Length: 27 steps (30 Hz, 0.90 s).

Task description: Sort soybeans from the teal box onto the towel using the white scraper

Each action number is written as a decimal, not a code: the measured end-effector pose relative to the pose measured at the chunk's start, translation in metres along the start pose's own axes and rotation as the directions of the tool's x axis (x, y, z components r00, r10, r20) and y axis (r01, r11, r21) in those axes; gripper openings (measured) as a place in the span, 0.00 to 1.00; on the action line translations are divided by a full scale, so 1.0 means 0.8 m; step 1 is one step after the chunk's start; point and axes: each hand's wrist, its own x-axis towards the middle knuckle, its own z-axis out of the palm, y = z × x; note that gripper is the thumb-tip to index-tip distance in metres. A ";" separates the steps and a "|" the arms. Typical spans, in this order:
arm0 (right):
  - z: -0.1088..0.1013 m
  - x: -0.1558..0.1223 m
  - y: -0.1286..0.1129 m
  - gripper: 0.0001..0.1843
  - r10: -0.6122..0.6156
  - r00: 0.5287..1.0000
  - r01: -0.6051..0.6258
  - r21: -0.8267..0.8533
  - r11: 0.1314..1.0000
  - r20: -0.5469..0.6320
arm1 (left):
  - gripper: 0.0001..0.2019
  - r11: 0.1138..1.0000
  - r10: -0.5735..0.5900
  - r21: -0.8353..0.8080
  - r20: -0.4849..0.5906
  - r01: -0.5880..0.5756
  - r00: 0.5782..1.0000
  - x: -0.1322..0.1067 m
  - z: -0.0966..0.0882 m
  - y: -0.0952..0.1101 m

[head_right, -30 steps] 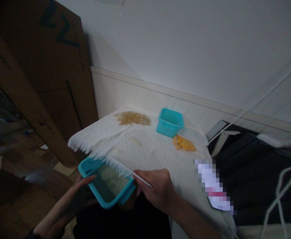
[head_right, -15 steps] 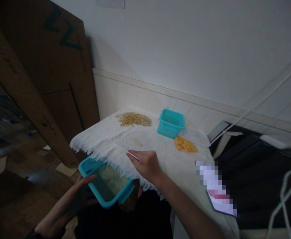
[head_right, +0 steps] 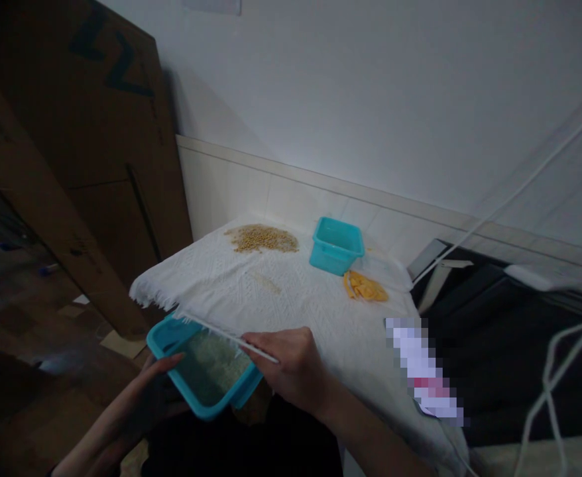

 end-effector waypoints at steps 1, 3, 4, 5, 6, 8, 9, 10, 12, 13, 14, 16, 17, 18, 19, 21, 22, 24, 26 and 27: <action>-0.010 -0.001 0.005 0.12 0.060 0.998 -0.060 -0.032 0.998 -0.022 | 0.43 1.000 -0.001 0.001 0.001 0.001 1.000 -0.001 0.001 -0.001; -0.036 -0.002 0.023 0.14 0.229 0.970 -0.236 -0.114 0.965 -0.076 | 0.43 1.000 -0.015 0.009 -0.008 0.015 1.000 -0.003 0.006 -0.001; -0.051 -0.004 0.035 0.17 0.334 0.937 -0.347 -0.153 0.925 -0.105 | 0.43 1.000 -0.020 0.013 -0.013 0.020 1.000 -0.005 0.009 -0.002; -0.065 -0.006 0.047 0.20 0.426 0.896 -0.443 -0.192 0.876 -0.124 | 0.44 1.000 -0.021 0.018 -0.015 0.021 1.000 -0.006 0.011 -0.002; -0.079 -0.009 0.059 0.23 0.487 0.860 -0.509 -0.227 0.830 -0.152 | 0.44 1.000 -0.021 0.022 -0.015 0.022 1.000 -0.007 0.014 -0.002; -0.100 -0.018 0.079 0.27 0.558 0.812 -0.583 -0.258 0.770 -0.171 | 0.45 0.999 -0.023 0.025 -0.007 0.023 1.000 -0.008 0.017 -0.003; -0.107 -0.023 0.086 0.27 0.585 0.793 -0.609 -0.257 0.751 -0.169 | 0.45 0.999 -0.027 0.027 -0.005 0.028 1.000 -0.008 0.018 -0.004; -0.110 -0.027 0.092 0.27 0.608 0.778 -0.628 -0.246 0.738 -0.160 | 0.46 0.999 -0.033 0.027 -0.001 0.033 0.999 -0.008 0.019 -0.005; -0.110 -0.034 0.098 0.26 0.644 0.753 -0.657 -0.204 0.726 -0.135 | 0.46 0.999 -0.039 0.029 0.003 0.038 0.999 -0.007 0.019 -0.006; -0.108 -0.035 0.099 0.26 0.655 0.745 -0.667 -0.178 0.724 -0.125 | 0.46 0.999 -0.040 0.032 0.002 0.040 0.999 -0.007 0.019 -0.006; -0.105 -0.035 0.099 0.26 0.663 0.739 -0.674 -0.153 0.723 -0.118 | 0.46 0.999 -0.044 0.033 0.001 0.044 0.999 -0.007 0.020 -0.006; -0.099 -0.032 0.099 0.26 0.677 0.728 -0.685 -0.115 0.719 -0.107 | 0.47 0.998 -0.054 0.028 -0.001 0.054 0.999 -0.008 0.021 -0.005; -0.097 -0.030 0.099 0.25 0.684 0.722 -0.692 -0.104 0.715 -0.102 | 0.47 0.998 -0.058 0.024 -0.005 0.058 0.998 -0.008 0.021 -0.005; -0.095 -0.027 0.100 0.25 0.693 0.715 -0.699 -0.098 0.708 -0.096 | 0.48 0.998 -0.061 0.021 -0.009 0.061 0.998 -0.008 0.022 -0.005; -0.092 -0.024 0.102 0.25 0.701 0.707 -0.707 -0.094 0.701 -0.094 | 0.49 0.998 -0.065 0.023 -0.015 0.065 0.998 -0.008 0.022 -0.005; -0.087 -0.018 0.106 0.25 0.711 0.697 -0.717 -0.079 0.693 -0.091 | 0.49 0.997 -0.071 0.039 -0.031 0.073 0.997 -0.006 0.022 -0.005; -0.084 -0.016 0.108 0.25 0.713 0.695 -0.719 -0.064 0.692 -0.092 | 0.49 0.996 -0.074 0.045 -0.037 0.076 0.997 -0.004 0.022 -0.005; -0.076 -0.011 0.113 0.25 0.715 0.694 -0.719 -0.031 0.694 -0.088 | 0.49 0.996 -0.077 0.048 -0.047 0.079 0.996 0.001 0.020 -0.006; -0.068 -0.007 0.118 0.25 0.717 0.693 -0.719 -0.009 0.695 -0.079 | 0.49 0.995 -0.084 0.050 -0.065 0.087 0.994 0.007 0.017 -0.007; -0.064 -0.005 0.121 0.26 0.717 0.693 -0.720 -0.006 0.694 -0.077 | 0.50 0.994 -0.093 0.058 -0.082 0.098 0.992 0.010 0.015 -0.007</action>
